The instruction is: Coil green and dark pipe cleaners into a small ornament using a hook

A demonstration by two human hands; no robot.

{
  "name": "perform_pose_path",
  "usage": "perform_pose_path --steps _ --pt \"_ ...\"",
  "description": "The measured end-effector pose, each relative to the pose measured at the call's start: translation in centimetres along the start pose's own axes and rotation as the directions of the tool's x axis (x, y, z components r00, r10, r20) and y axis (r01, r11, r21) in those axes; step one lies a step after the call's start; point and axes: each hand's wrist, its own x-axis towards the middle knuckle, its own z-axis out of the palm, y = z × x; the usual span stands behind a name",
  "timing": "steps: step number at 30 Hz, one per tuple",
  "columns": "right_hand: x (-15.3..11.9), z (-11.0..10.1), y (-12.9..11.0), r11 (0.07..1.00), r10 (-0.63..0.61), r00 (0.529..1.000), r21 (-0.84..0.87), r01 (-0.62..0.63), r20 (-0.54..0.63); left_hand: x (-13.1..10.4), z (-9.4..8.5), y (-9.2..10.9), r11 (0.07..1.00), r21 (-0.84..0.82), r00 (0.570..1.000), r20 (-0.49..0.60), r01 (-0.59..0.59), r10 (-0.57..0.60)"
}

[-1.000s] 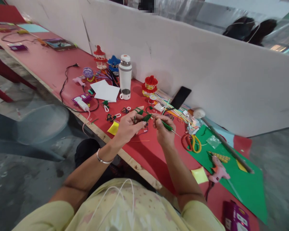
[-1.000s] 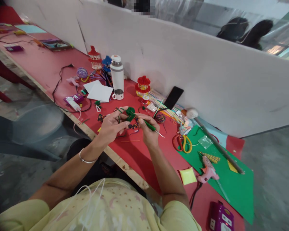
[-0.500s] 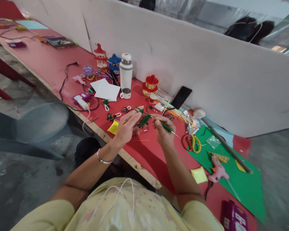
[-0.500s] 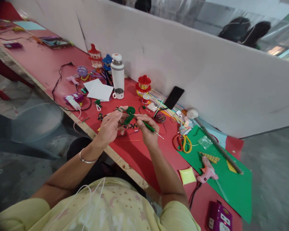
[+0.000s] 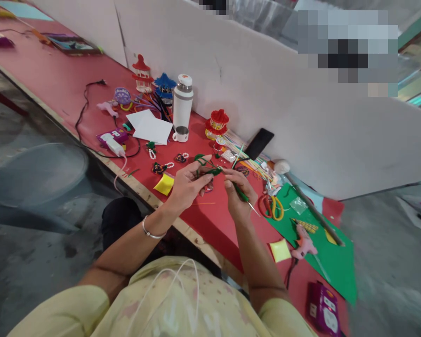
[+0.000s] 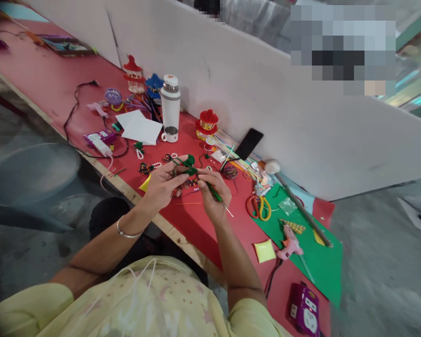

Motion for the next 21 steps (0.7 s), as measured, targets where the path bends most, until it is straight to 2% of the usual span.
perform_pose_path --steps 7,15,18,21 --pt "-0.5 1.3 -0.9 0.997 -0.059 0.998 -0.045 0.061 0.029 -0.1 -1.2 0.8 0.989 -0.141 0.999 0.01 0.047 -0.046" --pt "-0.8 2.8 -0.7 0.997 -0.049 0.999 -0.059 0.05 0.009 0.2 -1.8 0.7 0.998 -0.069 0.999 -0.032 -0.007 0.005" --pt "-1.1 3.2 -0.7 0.999 -0.007 1.0 -0.045 0.007 -0.011 0.5 -2.1 0.5 0.998 -0.061 0.999 -0.043 -0.001 -0.002" --pt "-1.6 3.4 -0.4 0.995 0.097 0.995 -0.004 -0.097 -0.033 0.7 -2.4 0.4 0.999 -0.042 0.999 -0.034 0.022 -0.023"
